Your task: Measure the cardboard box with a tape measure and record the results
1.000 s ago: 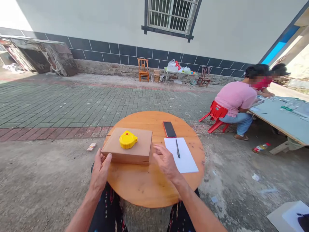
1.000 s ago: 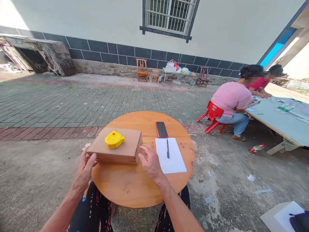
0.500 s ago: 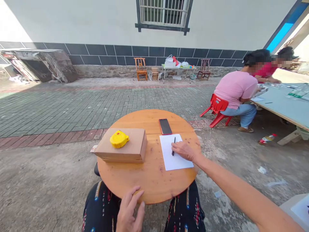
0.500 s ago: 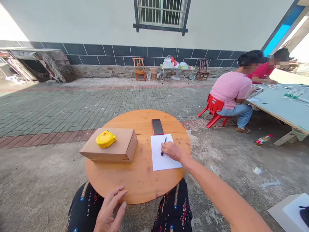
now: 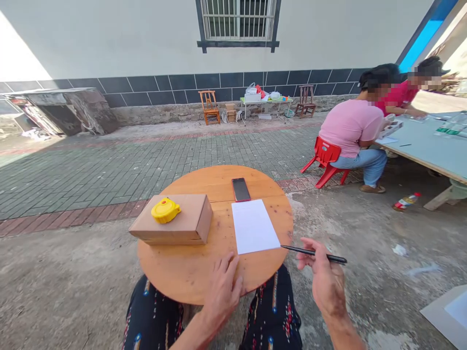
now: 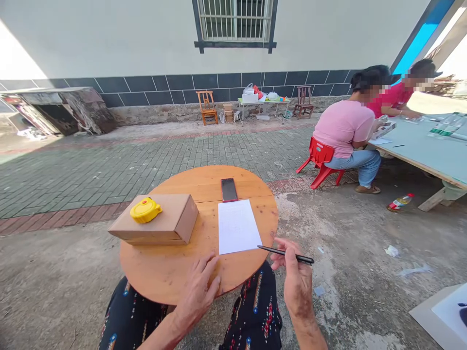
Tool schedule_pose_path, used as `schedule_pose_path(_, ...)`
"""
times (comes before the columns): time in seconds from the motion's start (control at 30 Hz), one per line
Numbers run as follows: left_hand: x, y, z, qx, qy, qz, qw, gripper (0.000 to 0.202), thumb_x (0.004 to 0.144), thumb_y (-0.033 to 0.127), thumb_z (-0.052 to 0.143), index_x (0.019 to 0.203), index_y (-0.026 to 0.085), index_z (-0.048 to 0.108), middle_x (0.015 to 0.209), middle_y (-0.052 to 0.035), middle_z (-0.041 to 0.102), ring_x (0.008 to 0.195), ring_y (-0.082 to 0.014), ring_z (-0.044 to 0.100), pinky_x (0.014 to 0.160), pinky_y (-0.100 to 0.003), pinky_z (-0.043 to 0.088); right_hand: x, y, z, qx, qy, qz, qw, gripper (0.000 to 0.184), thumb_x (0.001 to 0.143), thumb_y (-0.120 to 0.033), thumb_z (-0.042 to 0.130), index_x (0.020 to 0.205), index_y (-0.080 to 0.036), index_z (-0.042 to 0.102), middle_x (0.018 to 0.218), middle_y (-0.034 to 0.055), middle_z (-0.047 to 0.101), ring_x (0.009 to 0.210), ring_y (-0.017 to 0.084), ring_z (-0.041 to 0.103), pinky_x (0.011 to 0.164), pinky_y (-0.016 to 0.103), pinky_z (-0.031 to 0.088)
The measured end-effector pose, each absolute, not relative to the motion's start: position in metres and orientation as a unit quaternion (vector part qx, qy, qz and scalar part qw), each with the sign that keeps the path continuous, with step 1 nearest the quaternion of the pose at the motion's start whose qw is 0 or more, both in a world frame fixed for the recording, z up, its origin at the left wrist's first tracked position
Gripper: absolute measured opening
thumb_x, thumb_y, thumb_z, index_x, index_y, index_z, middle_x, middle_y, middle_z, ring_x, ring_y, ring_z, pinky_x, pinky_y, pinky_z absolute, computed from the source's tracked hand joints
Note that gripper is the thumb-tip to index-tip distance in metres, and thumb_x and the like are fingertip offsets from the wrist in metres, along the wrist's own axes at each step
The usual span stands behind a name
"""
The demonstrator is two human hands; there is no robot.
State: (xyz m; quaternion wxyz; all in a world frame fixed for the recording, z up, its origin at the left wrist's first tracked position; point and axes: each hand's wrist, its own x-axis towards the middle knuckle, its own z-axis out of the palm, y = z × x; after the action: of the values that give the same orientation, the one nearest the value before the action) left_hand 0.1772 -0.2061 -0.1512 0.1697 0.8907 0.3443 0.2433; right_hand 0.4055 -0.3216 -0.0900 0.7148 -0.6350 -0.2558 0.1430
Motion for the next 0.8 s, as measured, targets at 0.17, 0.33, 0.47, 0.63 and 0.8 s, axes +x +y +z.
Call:
schedule_pose_path(0.17, 0.193, -0.19, -0.153, 0.902, 0.341, 0.227, 0.138, 0.042, 0.088, 0.02, 0.054, 0.13, 0.017, 0.06, 0.132, -0.0133, 0.062, 0.116, -0.0304, 0.058, 0.099, -0.049, 0.049, 0.395, -0.336, -0.11, -0.626, -0.209, 0.209, 0.722, 0.041, 0.094, -0.057, 0.056, 0.093, -0.019, 0.069, 0.056, -0.0041, 0.054, 0.048, 0.013, 0.051, 0.05, 0.027, 0.043)
schedule_pose_path(0.33, 0.198, -0.184, -0.154, 0.916, 0.314, 0.219, 0.12, 0.037, 0.091, 0.02, 0.054, 0.127, 0.015, 0.061, 0.133, -0.0133, 0.062, 0.113, -0.0298, 0.057, 0.097, -0.047, 0.049, 0.392, -0.322, -0.112, -0.638, -0.252, 0.214, 0.696, 0.028, 0.086, -0.048, 0.072, 0.085, -0.021, 0.065, 0.058, -0.0026, 0.064, 0.055, 0.014, 0.059, 0.056, 0.026, 0.047)
schedule_pose_path(0.47, 0.199, -0.186, -0.151, 0.922, 0.304, 0.217, 0.104, 0.034, 0.092, 0.019, 0.054, 0.125, 0.013, 0.06, 0.134, -0.0133, 0.062, 0.115, -0.0303, 0.055, 0.098, -0.049, 0.049, 0.385, -0.301, -0.113, -0.627, -0.295, 0.255, 0.675, 0.027, 0.091, -0.048, 0.065, 0.098, -0.022, 0.068, 0.06, -0.0024, 0.066, 0.056, 0.015, 0.063, 0.057, 0.026, 0.05)
schedule_pose_path(0.63, 0.199, -0.187, -0.147, 0.921, 0.299, 0.227, 0.106, 0.035, 0.091, 0.017, 0.055, 0.125, 0.014, 0.059, 0.133, -0.0124, 0.063, 0.114, -0.0292, 0.056, 0.097, -0.047, 0.051, 0.375, -0.26, -0.117, -0.639, -0.35, 0.282, 0.624, 0.03, 0.09, -0.049, 0.064, 0.095, -0.02, 0.071, 0.079, 0.0054, 0.075, 0.07, 0.018, 0.071, 0.064, 0.027, 0.055)
schedule_pose_path(0.8, 0.201, -0.185, -0.149, 0.915, 0.296, 0.253, 0.103, 0.03, 0.091, 0.015, 0.052, 0.119, 0.012, 0.063, 0.128, -0.013, 0.066, 0.11, -0.0291, 0.058, 0.092, -0.046, 0.053, 0.371, -0.218, -0.132, -0.649, -0.386, 0.285, 0.591, 0.025, 0.086, -0.046, 0.067, 0.081, -0.022, 0.063, 0.062, -0.0009, 0.067, 0.053, 0.014, 0.065, 0.055, 0.024, 0.052)
